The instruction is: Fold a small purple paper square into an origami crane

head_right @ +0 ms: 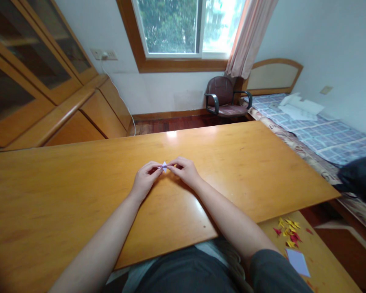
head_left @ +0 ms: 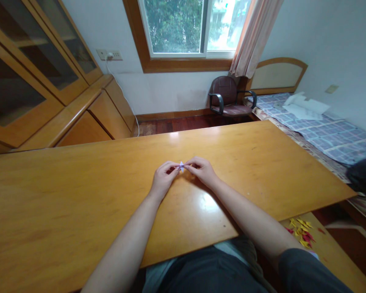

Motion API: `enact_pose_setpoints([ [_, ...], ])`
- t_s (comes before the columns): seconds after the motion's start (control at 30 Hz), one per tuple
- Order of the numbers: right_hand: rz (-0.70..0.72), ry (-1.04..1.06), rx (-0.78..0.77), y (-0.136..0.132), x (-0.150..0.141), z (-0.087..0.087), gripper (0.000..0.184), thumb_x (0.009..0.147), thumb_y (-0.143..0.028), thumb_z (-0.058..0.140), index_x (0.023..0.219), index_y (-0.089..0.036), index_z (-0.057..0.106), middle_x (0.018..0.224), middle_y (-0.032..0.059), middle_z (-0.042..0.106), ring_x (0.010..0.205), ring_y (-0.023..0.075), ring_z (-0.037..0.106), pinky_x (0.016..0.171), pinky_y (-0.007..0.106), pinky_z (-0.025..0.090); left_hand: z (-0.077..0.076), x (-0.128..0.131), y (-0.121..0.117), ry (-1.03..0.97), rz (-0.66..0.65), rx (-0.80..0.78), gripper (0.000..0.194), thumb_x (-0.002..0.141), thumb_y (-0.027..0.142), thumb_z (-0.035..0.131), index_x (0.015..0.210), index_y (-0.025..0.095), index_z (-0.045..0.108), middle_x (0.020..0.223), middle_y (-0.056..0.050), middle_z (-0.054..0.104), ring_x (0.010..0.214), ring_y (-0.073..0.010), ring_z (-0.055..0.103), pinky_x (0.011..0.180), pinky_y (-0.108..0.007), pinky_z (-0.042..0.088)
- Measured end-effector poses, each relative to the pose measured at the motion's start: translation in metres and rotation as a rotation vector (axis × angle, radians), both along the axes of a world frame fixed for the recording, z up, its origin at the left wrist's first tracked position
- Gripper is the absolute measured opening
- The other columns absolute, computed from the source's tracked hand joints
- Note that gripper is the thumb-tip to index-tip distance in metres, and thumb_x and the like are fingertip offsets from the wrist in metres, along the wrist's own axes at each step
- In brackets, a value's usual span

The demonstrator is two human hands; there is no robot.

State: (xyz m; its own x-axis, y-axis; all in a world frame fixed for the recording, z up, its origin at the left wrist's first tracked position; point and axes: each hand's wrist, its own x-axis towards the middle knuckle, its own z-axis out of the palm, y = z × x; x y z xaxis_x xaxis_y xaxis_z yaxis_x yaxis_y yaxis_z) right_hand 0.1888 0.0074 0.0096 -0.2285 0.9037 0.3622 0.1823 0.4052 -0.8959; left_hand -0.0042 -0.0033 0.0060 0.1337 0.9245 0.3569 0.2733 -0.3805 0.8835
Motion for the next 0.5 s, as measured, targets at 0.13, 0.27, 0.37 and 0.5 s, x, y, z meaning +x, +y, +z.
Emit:
enact_pose_setpoints([
  [0.13, 0.010, 0.017, -0.026, 0.0003, -0.0001, -0.0011, 0.030, 0.086, -0.049, 0.069, 0.086, -0.019, 0.075, 0.070, 0.0018, 0.063, 0.059, 0.0128, 0.053, 0.055, 0.025, 0.042, 0.0007, 0.0008, -0.0012, 0.010, 0.022, 0.033, 0.012, 0.086, 0.030, 0.066, 0.088, 0.021, 0.073, 0.083, -0.003, 0.068, 0.076, -0.0159, 0.062, 0.070, -0.026, 0.048],
  [0.27, 0.011, 0.021, -0.030, 0.0007, 0.0001, -0.0015, 0.030, 0.086, -0.048, 0.068, 0.086, -0.019, 0.074, 0.070, 0.0018, 0.063, 0.059, 0.0130, 0.053, 0.055, 0.025, 0.042, 0.0042, 0.0019, -0.0039, 0.020, 0.041, 0.048, 0.013, 0.087, 0.032, 0.066, 0.088, 0.021, 0.073, 0.082, -0.003, 0.067, 0.075, -0.0164, 0.062, 0.070, -0.027, 0.049],
  [0.37, 0.013, 0.016, -0.005, 0.0015, 0.0003, -0.0024, 0.028, 0.087, -0.046, 0.067, 0.087, -0.019, 0.074, 0.071, 0.0018, 0.064, 0.059, 0.0128, 0.053, 0.057, 0.025, 0.043, 0.0067, 0.0024, -0.0053, 0.035, 0.045, 0.055, 0.013, 0.087, 0.032, 0.065, 0.088, 0.021, 0.073, 0.082, -0.002, 0.067, 0.075, -0.0163, 0.062, 0.070, -0.027, 0.049],
  [0.5, 0.011, -0.010, 0.009, 0.0022, -0.0001, -0.0039, 0.025, 0.088, -0.043, 0.067, 0.086, -0.019, 0.074, 0.073, 0.0019, 0.065, 0.060, 0.0126, 0.053, 0.058, 0.025, 0.043, 0.0061, 0.0023, -0.0050, 0.048, 0.048, 0.063, 0.013, 0.088, 0.031, 0.065, 0.089, 0.021, 0.073, 0.083, -0.003, 0.068, 0.076, -0.0162, 0.062, 0.070, -0.027, 0.049],
])
